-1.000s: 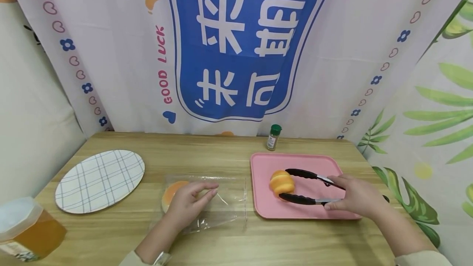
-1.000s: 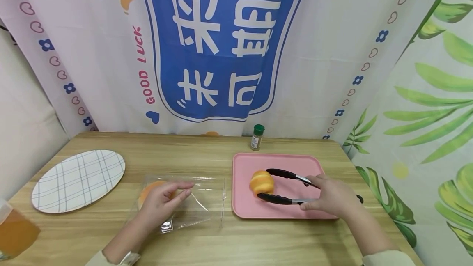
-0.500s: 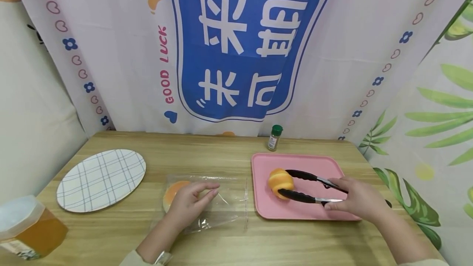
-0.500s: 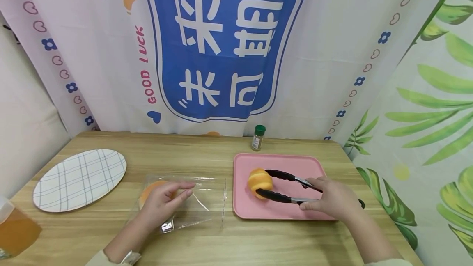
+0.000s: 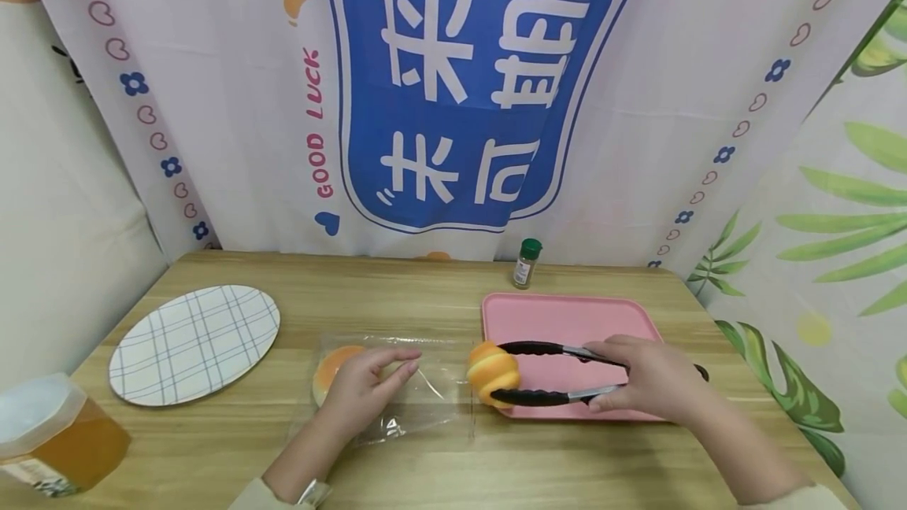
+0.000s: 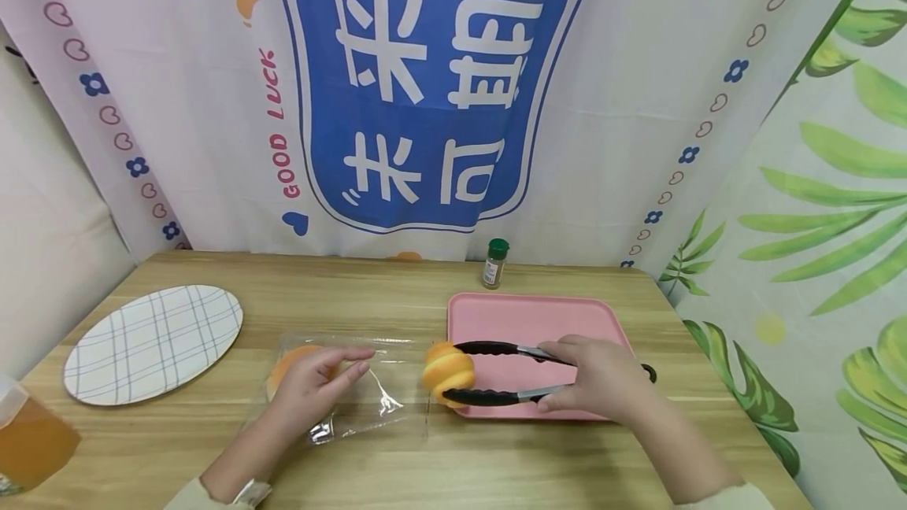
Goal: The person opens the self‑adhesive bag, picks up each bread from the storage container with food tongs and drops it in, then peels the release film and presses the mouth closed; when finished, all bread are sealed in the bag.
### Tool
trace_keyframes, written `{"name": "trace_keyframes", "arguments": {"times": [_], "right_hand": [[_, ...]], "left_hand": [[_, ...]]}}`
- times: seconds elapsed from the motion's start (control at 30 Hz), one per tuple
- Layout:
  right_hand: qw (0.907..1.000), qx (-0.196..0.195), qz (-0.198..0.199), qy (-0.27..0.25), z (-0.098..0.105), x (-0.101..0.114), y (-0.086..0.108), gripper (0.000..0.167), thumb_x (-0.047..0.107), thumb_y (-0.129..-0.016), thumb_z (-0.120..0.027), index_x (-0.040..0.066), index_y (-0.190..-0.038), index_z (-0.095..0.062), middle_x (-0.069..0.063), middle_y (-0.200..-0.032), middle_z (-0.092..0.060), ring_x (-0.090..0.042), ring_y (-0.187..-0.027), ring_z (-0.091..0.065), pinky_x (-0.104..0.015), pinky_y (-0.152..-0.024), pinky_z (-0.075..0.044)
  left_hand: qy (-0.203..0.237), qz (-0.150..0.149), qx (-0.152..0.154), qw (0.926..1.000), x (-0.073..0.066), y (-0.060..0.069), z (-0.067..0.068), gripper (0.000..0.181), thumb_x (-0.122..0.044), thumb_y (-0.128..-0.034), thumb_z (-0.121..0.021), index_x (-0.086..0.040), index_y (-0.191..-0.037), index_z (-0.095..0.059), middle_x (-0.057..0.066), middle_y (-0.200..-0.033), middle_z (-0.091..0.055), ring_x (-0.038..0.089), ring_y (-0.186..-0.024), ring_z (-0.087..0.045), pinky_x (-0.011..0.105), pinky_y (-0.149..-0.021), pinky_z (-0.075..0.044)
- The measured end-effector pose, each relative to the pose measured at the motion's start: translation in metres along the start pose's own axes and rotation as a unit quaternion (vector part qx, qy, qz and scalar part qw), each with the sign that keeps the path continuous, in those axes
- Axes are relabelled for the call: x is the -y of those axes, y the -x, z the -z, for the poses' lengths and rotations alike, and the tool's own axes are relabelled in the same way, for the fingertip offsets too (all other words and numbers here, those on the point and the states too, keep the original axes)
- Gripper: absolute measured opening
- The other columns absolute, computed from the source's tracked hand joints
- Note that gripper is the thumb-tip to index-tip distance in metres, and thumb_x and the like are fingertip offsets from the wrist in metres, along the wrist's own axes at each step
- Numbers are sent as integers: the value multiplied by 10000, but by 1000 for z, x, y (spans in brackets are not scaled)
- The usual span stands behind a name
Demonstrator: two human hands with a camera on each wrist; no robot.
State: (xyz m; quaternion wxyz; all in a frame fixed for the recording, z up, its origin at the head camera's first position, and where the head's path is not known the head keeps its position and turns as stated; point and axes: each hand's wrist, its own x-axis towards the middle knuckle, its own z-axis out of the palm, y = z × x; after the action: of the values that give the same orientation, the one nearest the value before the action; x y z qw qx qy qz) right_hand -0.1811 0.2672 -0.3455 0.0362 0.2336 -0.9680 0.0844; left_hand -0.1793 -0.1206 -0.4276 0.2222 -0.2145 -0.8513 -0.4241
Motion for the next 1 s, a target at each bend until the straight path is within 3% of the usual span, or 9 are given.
{"name": "trace_keyframes", "arguments": {"times": [0.17, 0.47, 0.63, 1.0], "right_hand": [[9966, -220, 620, 490, -2, 10, -10, 708, 576, -634, -831, 199, -1215, -686, 44, -1075, -712, -214, -962, -685, -414, -783, -585], [9907, -281, 1109, 732, -8, 25, -27, 699, 573, -638, -831, 189, -1205, -688, 62, -1026, -712, -161, -862, -665, -387, -772, -563], [9914, -152, 1097, 703, -12, 32, -35, 705, 602, -652, -810, 191, -1212, -687, 40, -1055, -721, -174, -876, -673, -407, -788, -566], [9988, -16, 485, 92, -37, 45, -40, 735, 642, -634, -799, 216, -1223, -685, 82, -1055, -700, -134, -918, -674, -363, -767, -560]], "left_hand": [[27, 79, 53, 10000, -1, 0, 0, 140, -133, -875, -721, -92, -1006, -750, -2, -1038, -762, 218, -984, -718, 382, -868, -593], [76, 113, 83, 9999, -1, 0, 0, 134, -136, -879, -719, -119, -1008, -750, -14, -1039, -761, 209, -985, -717, 380, -874, -592], [50, 65, 85, 9999, -2, -1, 1, 129, -135, -881, -717, -131, -1005, -751, -11, -1031, -763, 200, -976, -720, 365, -862, -598], [128, -56, 92, 9999, -1, -1, 1, 119, -133, -882, -717, -106, -992, -752, -11, -1023, -764, 199, -967, -721, 348, -848, -603]]}}
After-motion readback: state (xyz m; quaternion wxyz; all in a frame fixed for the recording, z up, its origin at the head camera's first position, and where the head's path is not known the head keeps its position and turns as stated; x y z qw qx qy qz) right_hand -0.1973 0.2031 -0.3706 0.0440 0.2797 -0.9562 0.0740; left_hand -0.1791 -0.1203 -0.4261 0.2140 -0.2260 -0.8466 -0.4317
